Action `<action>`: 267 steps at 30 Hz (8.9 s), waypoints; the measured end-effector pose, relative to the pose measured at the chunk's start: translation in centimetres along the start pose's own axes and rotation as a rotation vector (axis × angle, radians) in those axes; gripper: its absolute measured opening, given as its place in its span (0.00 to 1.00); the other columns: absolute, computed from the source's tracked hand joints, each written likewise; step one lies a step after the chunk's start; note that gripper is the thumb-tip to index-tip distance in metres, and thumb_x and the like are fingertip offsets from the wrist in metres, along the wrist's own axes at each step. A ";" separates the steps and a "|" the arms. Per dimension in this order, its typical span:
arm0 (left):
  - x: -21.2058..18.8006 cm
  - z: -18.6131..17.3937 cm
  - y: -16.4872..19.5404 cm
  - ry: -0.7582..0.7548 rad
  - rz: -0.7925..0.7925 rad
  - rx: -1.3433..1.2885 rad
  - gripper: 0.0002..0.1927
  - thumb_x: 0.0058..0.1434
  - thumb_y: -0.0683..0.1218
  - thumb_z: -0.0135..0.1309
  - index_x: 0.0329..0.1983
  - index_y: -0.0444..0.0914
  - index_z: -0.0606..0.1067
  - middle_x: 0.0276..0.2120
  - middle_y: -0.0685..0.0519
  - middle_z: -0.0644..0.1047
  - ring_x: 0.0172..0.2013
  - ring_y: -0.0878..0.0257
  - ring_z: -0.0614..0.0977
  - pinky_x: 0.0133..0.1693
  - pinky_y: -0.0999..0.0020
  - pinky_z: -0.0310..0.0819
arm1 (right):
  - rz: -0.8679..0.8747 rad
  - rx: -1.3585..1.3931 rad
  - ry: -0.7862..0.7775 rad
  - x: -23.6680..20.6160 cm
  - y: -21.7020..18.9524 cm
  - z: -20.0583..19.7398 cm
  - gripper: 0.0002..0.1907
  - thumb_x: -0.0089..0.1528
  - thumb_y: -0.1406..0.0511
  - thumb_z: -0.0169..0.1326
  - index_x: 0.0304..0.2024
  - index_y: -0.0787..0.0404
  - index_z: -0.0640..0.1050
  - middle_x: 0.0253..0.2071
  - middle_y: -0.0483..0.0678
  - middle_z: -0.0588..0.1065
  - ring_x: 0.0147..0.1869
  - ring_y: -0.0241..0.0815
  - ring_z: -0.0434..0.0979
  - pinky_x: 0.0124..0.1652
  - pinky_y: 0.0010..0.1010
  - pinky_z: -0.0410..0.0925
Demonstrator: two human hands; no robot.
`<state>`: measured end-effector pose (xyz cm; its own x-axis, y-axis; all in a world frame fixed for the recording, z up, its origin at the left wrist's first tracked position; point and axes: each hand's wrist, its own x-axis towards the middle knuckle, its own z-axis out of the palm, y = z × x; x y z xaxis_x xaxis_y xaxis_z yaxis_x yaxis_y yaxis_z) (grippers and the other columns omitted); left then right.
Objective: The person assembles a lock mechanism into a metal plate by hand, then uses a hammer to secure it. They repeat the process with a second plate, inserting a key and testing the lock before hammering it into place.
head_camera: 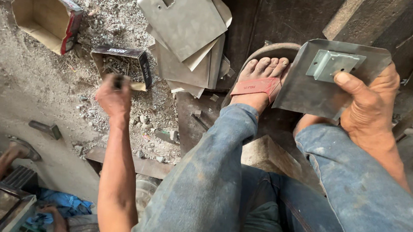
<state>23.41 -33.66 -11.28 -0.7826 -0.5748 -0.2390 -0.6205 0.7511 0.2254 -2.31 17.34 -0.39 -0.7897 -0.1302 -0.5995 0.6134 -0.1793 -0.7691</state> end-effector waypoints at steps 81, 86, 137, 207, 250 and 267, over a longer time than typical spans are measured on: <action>3.0 2.9 2.5 -0.410 0.053 0.500 0.07 0.61 0.37 0.54 0.30 0.34 0.82 0.31 0.36 0.81 0.34 0.41 0.85 0.36 0.51 0.81 | 0.000 0.013 -0.062 0.3 1.2 0.0 0.17 0.62 0.77 0.63 0.53 0.63 0.77 0.48 0.47 0.79 0.53 0.37 0.79 0.60 0.31 0.73; 2.7 3.2 3.1 -0.377 -0.001 0.438 0.04 0.56 0.39 0.57 0.29 0.34 0.82 0.31 0.37 0.81 0.33 0.41 0.85 0.38 0.50 0.80 | -0.015 0.007 -0.055 0.3 0.9 -0.6 0.16 0.63 0.76 0.63 0.53 0.63 0.78 0.48 0.47 0.79 0.53 0.37 0.79 0.60 0.31 0.73; 2.4 7.5 44.7 -0.099 0.702 -0.174 0.04 0.66 0.46 0.61 0.41 0.43 0.80 0.33 0.51 0.78 0.29 0.49 0.82 0.30 0.57 0.74 | -0.047 -0.027 0.030 -0.1 -3.3 -10.2 0.16 0.62 0.69 0.65 0.50 0.60 0.77 0.47 0.42 0.79 0.51 0.32 0.78 0.55 0.29 0.72; -5.2 2.5 35.2 -0.759 -0.353 -1.568 0.18 0.66 0.41 0.60 0.58 0.31 0.76 0.48 0.49 0.81 0.47 0.64 0.81 0.52 0.66 0.76 | 0.284 -0.236 -0.449 3.5 -0.4 -2.0 0.26 0.57 0.63 0.64 0.58 0.59 0.74 0.49 0.40 0.78 0.53 0.29 0.76 0.53 0.24 0.70; 0.3 -0.1 29.6 -0.249 -0.013 -1.220 0.12 0.69 0.40 0.61 0.53 0.32 0.76 0.40 0.60 0.78 0.42 0.73 0.74 0.47 0.77 0.70 | 0.019 -0.350 -0.355 6.6 -1.1 8.5 0.04 0.66 0.73 0.57 0.43 0.66 0.80 0.37 0.46 0.81 0.40 0.33 0.84 0.42 0.24 0.78; 0.0 0.1 31.7 -0.237 0.050 -1.178 0.12 0.69 0.38 0.61 0.54 0.32 0.77 0.41 0.59 0.78 0.42 0.73 0.75 0.49 0.77 0.71 | -0.429 -0.759 -0.250 7.6 0.5 7.7 0.05 0.64 0.71 0.64 0.43 0.64 0.82 0.39 0.44 0.76 0.42 0.32 0.77 0.41 0.24 0.68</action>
<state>3.76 -9.82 -4.22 -0.8553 -0.3868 -0.3448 -0.3505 -0.0582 0.9348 -8.01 8.74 -3.62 -0.8757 -0.4243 -0.2303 0.0360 0.4183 -0.9076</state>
